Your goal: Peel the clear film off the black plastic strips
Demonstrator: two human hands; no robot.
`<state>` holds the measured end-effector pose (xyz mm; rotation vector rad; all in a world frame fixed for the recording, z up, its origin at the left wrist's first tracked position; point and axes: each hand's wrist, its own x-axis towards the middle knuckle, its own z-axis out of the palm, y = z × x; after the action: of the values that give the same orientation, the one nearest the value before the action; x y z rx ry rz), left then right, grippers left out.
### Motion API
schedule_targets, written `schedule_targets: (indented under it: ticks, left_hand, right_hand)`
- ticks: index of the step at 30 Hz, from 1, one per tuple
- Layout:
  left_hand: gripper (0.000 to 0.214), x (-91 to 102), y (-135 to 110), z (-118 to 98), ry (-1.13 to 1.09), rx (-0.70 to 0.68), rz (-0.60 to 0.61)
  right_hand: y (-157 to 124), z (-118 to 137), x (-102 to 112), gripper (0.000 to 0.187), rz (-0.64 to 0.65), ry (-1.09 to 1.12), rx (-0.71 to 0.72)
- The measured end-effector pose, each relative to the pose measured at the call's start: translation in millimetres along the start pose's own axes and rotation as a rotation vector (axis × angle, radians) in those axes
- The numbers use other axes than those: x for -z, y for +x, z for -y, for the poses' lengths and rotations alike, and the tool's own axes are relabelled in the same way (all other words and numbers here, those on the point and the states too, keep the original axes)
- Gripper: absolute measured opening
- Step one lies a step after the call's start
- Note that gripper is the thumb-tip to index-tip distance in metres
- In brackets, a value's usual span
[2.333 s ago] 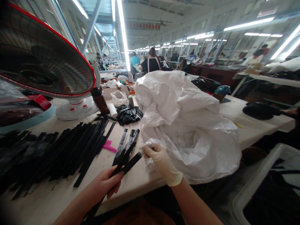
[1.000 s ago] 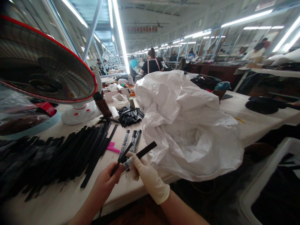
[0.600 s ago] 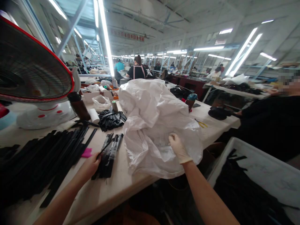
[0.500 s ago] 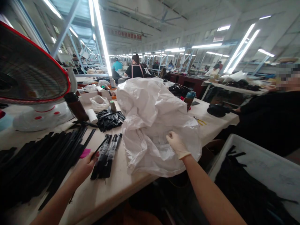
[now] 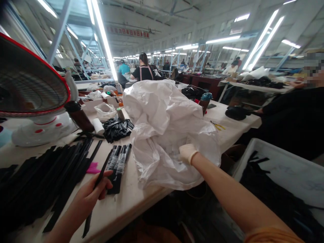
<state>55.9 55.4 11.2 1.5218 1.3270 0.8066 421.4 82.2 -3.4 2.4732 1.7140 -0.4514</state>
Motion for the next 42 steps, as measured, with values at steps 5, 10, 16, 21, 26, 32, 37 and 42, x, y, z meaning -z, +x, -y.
schedule_targets:
  ticks: [5,10,16,21,26,32,37,42]
  left_hand:
    - [0.044,-18.4,-9,-10,-0.083,0.028,0.123]
    - [0.043,-38.7,-19,-26,-0.181,0.094,0.253]
    - [0.037,-44.9,-8,-32,-0.359,0.129,0.281]
    - [0.029,-34.3,-4,-23,-0.398,0.120,0.176]
    - [0.033,-36.5,-1,-23,-0.543,0.157,0.195]
    - [0.040,-30.8,2,-28,-0.490,0.085,0.178]
    - [0.052,-7.9,-17,-18,-0.231,0.102,0.178]
    - [0.038,5.4,-39,-7,0.079,0.033,0.230]
  right_hand:
    - [-37,-1,15,0.027,0.004,0.197,0.154]
    - [-85,36,11,0.045,0.399,1.188,0.398]
    - [-116,108,-21,0.045,0.803,1.319,0.435]
    - [-124,128,-30,0.034,0.897,1.301,0.438]
    - [-135,139,-38,0.017,0.860,1.364,0.374]
    - [-129,151,-40,0.030,0.618,1.559,0.474]
    - [-99,143,-34,0.041,0.286,1.633,0.377]
    - [-89,136,-32,0.037,0.175,1.539,0.423]
